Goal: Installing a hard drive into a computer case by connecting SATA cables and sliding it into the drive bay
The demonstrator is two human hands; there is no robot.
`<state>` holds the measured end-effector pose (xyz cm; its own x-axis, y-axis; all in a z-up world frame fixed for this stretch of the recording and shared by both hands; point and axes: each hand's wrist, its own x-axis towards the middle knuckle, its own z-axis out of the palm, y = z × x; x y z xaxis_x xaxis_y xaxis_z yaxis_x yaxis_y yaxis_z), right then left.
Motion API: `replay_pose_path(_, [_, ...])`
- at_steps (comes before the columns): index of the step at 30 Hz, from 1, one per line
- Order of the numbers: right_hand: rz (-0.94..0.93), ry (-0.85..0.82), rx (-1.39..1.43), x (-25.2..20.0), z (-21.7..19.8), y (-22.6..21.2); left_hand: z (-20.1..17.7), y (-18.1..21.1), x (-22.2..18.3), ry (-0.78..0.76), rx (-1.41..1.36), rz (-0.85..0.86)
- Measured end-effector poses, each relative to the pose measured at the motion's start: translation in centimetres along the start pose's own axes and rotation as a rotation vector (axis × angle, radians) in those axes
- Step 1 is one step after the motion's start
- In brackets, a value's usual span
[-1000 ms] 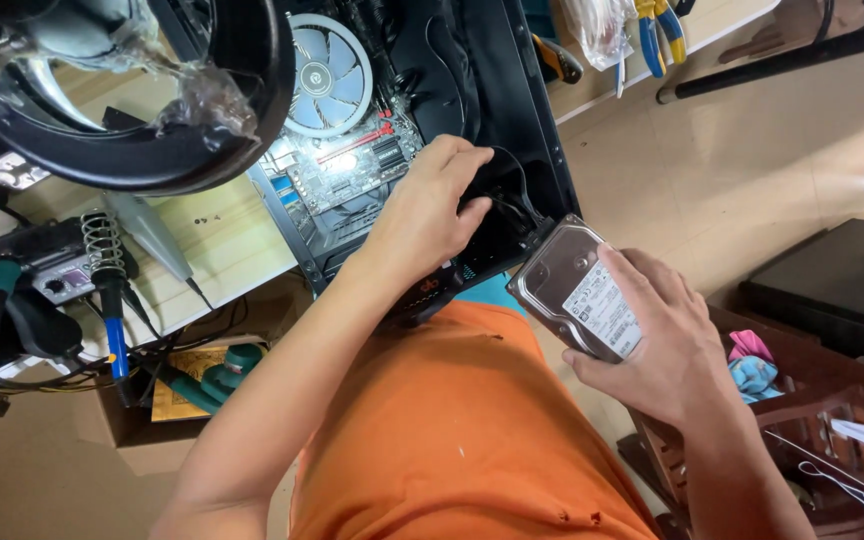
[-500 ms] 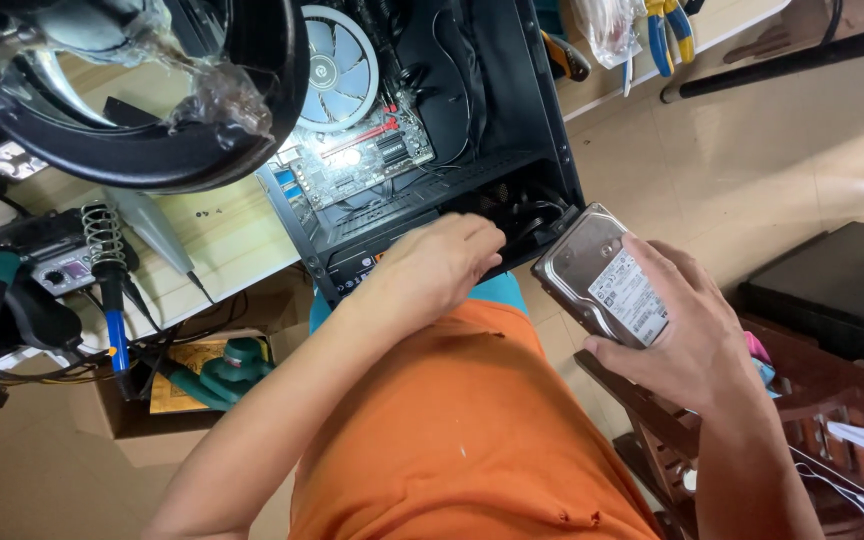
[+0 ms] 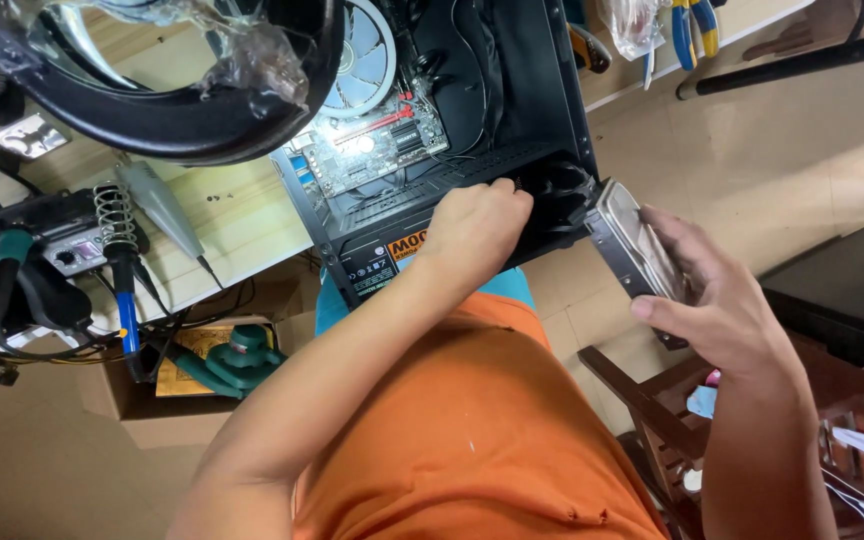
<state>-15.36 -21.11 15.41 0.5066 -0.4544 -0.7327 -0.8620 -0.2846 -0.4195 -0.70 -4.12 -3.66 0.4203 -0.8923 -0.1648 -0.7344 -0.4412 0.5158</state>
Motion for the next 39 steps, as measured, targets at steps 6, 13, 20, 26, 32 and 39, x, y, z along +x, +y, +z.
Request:
replay_pose_path(6, [0.036,0.025,-0.155,-0.1,-0.2,-1.6,1.3,0.1,-0.9,0.076,0.127,0.055])
replay_pose_path(13, [-0.022,0.039,-0.334,-0.3,0.2,-2.3,1.2,1.7,-3.9,-0.062,0.379,0.107])
replay_pose_path(20, [-0.105,-0.019,-0.572,-0.2,0.9,-4.1,-1.2,0.6,-5.7,-0.063,0.275,0.221])
replay_pose_path(26, [-0.019,-0.119,-0.714,0.0,1.7,-8.1,-4.1,-0.2,-7.2,0.072,0.012,0.195])
replay_pose_path(32, [-0.073,-0.151,-0.801,1.6,2.7,-10.1,-5.0,1.2,-7.6,0.233,-0.097,0.113])
replay_pose_path(39, [-0.118,-0.187,-0.874,2.9,3.6,-12.7,-1.8,0.8,-6.5,0.426,0.009,0.17])
